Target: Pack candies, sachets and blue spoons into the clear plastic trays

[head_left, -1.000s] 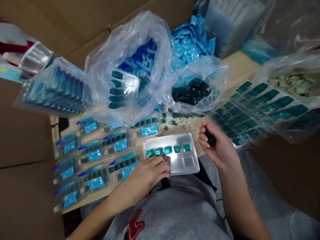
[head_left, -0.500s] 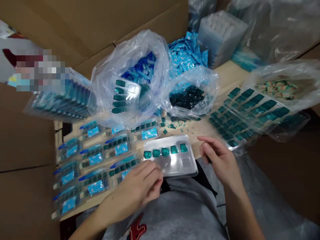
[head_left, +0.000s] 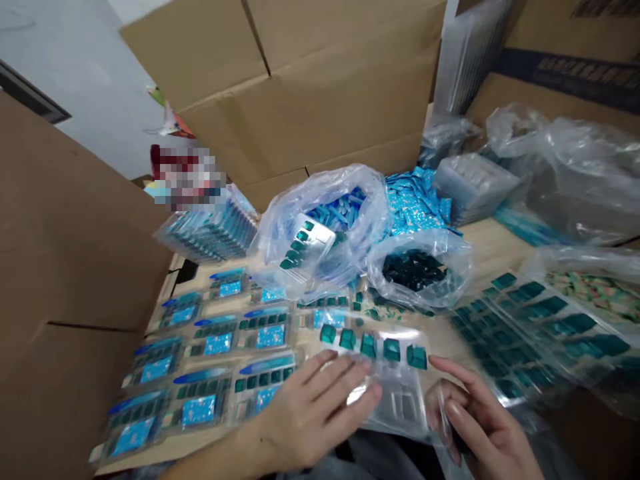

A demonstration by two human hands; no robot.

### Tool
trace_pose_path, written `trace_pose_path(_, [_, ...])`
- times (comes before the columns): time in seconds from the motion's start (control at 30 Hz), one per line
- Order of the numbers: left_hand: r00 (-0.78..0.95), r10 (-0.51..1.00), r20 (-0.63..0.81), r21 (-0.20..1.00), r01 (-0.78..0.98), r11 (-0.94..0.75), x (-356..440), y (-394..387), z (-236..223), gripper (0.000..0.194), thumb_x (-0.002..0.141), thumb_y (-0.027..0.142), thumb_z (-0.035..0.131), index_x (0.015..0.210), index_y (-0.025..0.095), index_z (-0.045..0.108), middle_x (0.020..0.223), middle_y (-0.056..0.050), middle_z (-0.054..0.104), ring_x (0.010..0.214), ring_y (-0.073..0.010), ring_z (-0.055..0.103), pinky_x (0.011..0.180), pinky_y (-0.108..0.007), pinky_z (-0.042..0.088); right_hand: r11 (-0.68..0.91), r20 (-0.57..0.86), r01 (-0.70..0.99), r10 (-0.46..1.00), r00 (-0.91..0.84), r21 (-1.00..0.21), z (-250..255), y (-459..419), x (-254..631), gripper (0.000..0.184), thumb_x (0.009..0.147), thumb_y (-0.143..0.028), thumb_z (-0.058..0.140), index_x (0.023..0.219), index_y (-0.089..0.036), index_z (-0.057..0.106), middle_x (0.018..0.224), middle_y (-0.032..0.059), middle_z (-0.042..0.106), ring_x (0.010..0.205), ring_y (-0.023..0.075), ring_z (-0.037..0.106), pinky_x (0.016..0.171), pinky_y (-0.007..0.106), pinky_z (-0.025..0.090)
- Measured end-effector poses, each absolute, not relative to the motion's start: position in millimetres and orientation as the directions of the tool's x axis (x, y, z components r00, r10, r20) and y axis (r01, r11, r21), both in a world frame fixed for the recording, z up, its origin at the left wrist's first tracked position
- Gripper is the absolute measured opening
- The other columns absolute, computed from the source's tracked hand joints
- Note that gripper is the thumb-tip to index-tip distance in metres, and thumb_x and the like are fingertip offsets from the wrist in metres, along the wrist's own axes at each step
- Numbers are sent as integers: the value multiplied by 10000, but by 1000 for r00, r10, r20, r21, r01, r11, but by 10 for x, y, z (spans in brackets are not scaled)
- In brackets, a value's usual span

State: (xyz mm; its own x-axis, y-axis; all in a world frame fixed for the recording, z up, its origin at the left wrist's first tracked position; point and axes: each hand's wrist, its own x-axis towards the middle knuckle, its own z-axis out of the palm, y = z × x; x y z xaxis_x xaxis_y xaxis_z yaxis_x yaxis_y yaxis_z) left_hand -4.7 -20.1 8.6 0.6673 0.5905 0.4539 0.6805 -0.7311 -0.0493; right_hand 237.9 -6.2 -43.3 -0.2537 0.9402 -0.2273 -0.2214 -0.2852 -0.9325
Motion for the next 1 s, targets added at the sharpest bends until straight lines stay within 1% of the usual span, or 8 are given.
trace_pose_path(0.13, [590, 560, 582, -215, 775, -594, -320, 271, 266, 289, 980, 85, 409, 1163, 159, 620, 1087, -96, 730, 1028, -209, 631, 886, -348, 493, -164, -150, -189, 985, -85, -968, -437, 17, 2366, 299, 895, -463, 648, 1163, -331, 677, 627, -17, 593, 428, 84, 481, 459, 187, 425])
trace_pose_path(0.27, [563, 542, 624, -334, 819, -466, -654, 969, 363, 311, 949, 53, 447, 1169, 161, 639, 1063, -105, 730, 952, -222, 637, 799, -345, 495, -227, -229, -95, 973, 4, -969, -625, 29, 2458, 388, 863, -525, 670, 1137, -251, 686, 639, -17, 576, 488, 96, 499, 521, 195, 447])
trace_pose_path(0.43, [492, 753, 437, -252, 871, -423, -697, 1780, 355, 347, 953, 100, 474, 1231, 224, 640, 1157, -101, 704, 1027, -251, 609, 875, -406, 446, -284, -286, -79, 958, 8, -956, -829, -25, 2569, 432, 869, -545, 653, 1171, -236, 667, 628, -30, 540, 520, 101, 465, 538, 199, 408])
trace_pose_path(0.57, [492, 813, 313, -217, 870, -443, -321, 2179, 107, 413, 948, 65, 449, 1307, 222, 580, 1258, -119, 648, 1093, -238, 587, 897, -386, 426, -302, -310, -108, 948, 68, -947, -707, -21, 2484, 455, 833, -579, 681, 1110, -218, 688, 633, -27, 541, 523, 99, 443, 534, 207, 380])
trace_pose_path(0.7, [489, 862, 135, -195, 866, -460, -31, 2334, -175, 327, 950, 124, 490, 1258, 172, 590, 1150, -97, 663, 1014, -221, 612, 890, -378, 442, -307, -330, -176, 937, 114, -935, -549, -21, 2353, 455, 777, -600, 729, 1017, -213, 724, 613, -28, 527, 508, 87, 419, 508, 199, 346])
trace_pose_path(0.83, [465, 885, 14, -169, 874, -456, -76, 2350, -217, 332, 934, 295, 587, 1236, 159, 575, 1194, -88, 619, 1057, -237, 598, 921, -439, 471, -394, -429, -338, 903, 31, -855, -560, 1, 2318, 412, 729, -559, 793, 981, -235, 752, 670, -18, 553, 535, 72, 425, 524, 170, 373])
trace_pose_path(0.9, [452, 892, -12, -155, 880, -449, -133, 2346, -183, 359, 929, 308, 598, 1255, 160, 564, 1241, -99, 600, 1116, -253, 582, 957, -466, 467, -433, -464, -444, 885, -44, -784, -560, 36, 2305, 396, 701, -520, 827, 970, -235, 763, 737, -1, 591, 557, 72, 444, 553, 176, 413])
trace_pose_path(1.0, [440, 897, -40, -147, 885, -441, -142, 2337, -161, 353, 927, 304, 609, 1246, 159, 573, 1262, -104, 595, 1158, -263, 572, 985, -494, 467, -449, -480, -549, 872, -97, -704, -481, 94, 2239, 364, 674, -463, 862, 933, -223, 774, 773, 7, 616, 578, 63, 460, 558, 152, 409])
